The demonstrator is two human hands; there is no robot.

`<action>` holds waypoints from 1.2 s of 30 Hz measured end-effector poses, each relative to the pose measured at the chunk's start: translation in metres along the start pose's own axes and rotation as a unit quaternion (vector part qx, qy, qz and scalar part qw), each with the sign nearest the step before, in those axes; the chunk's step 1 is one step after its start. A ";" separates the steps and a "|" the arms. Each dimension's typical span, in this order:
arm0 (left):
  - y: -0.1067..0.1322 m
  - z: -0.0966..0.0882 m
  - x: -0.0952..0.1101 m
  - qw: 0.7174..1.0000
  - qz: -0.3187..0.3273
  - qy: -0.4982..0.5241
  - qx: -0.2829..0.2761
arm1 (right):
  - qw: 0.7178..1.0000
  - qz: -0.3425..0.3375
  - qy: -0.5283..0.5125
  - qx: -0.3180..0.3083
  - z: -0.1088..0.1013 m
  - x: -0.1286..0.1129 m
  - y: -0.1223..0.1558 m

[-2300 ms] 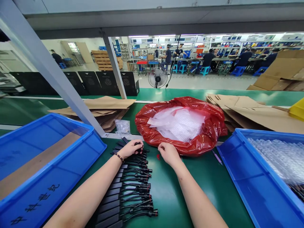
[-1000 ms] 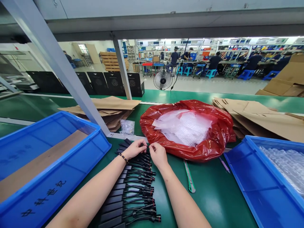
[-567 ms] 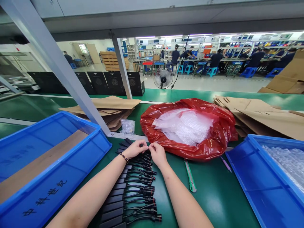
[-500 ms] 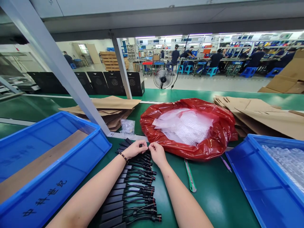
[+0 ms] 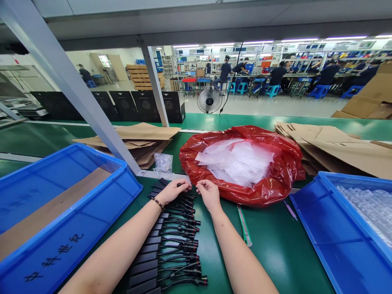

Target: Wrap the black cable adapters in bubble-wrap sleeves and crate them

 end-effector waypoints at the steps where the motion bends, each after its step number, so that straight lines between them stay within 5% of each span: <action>1: 0.000 -0.002 0.001 1.000 0.005 -0.004 0.007 | 1.000 -0.004 -0.001 0.007 -0.001 -0.001 0.000; 7: -0.001 -0.006 -0.004 0.999 -0.002 -0.002 0.037 | 1.000 -0.007 0.005 0.016 -0.001 -0.005 0.003; 21: -0.006 -0.001 -0.023 0.999 -0.035 -0.003 0.010 | 0.996 -0.008 0.068 -0.061 0.027 0.002 0.011; 36: -0.002 0.004 -0.013 0.999 -0.026 -0.004 -0.018 | 0.987 -0.023 0.137 -0.082 0.036 0.007 0.011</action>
Point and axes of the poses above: each hand's wrist, its own y-axis away from the middle knuckle, its own z-axis out of the palm, x = y × z, the point moved 9 cm from there along -y, towards the middle knuckle, and after that the axes turned 1 degree about y, right-handed, at the moved point
